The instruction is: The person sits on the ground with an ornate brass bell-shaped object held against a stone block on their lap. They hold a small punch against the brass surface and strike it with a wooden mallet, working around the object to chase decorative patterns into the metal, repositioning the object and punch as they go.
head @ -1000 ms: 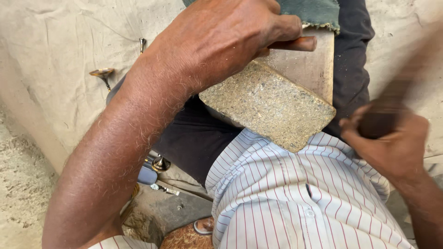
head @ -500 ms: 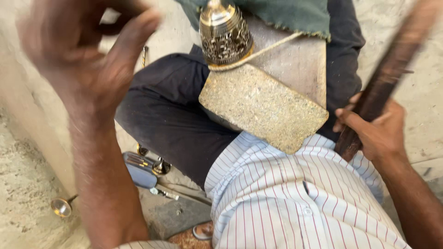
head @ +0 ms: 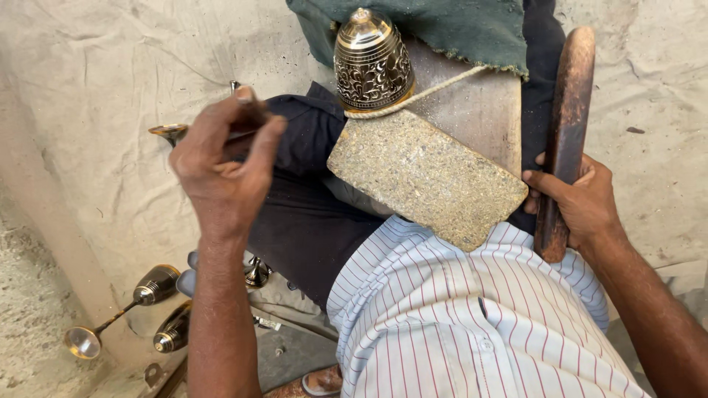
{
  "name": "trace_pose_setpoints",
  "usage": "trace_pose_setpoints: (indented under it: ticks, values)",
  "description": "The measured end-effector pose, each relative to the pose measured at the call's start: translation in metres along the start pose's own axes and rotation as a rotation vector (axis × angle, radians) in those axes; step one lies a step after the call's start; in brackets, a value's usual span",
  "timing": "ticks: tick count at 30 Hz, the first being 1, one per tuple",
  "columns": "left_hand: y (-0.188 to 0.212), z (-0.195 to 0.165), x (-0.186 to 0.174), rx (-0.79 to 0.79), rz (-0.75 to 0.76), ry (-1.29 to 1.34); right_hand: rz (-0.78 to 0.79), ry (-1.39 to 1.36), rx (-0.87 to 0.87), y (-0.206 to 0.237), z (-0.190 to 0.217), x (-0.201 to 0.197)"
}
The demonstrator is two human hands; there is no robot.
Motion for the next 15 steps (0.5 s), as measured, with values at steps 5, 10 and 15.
trace_pose_setpoints:
  ticks: [5, 10, 15]
  values:
    - [-0.038, -0.035, 0.027, 0.241, 0.146, 0.272, -0.047, 0.034, -0.140, 0.014, 0.006, -0.011]
    - [-0.070, -0.047, 0.039, 0.370, 0.245, 0.229, 0.062, 0.212, -0.571, 0.046, 0.034, -0.027]
    - [-0.085, -0.048, 0.041, 0.491, 0.281, 0.171, 0.034, 0.141, -0.320, 0.048, 0.039, -0.040]
Point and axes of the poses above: each hand's wrist, its own y-axis away from the middle knuckle, its own x-axis out of the palm, z = x × y, the point moved 2 cm from there along -y, towards the middle knuckle, and after that the axes turned 6 degrees about z, right-handed, at the moved point
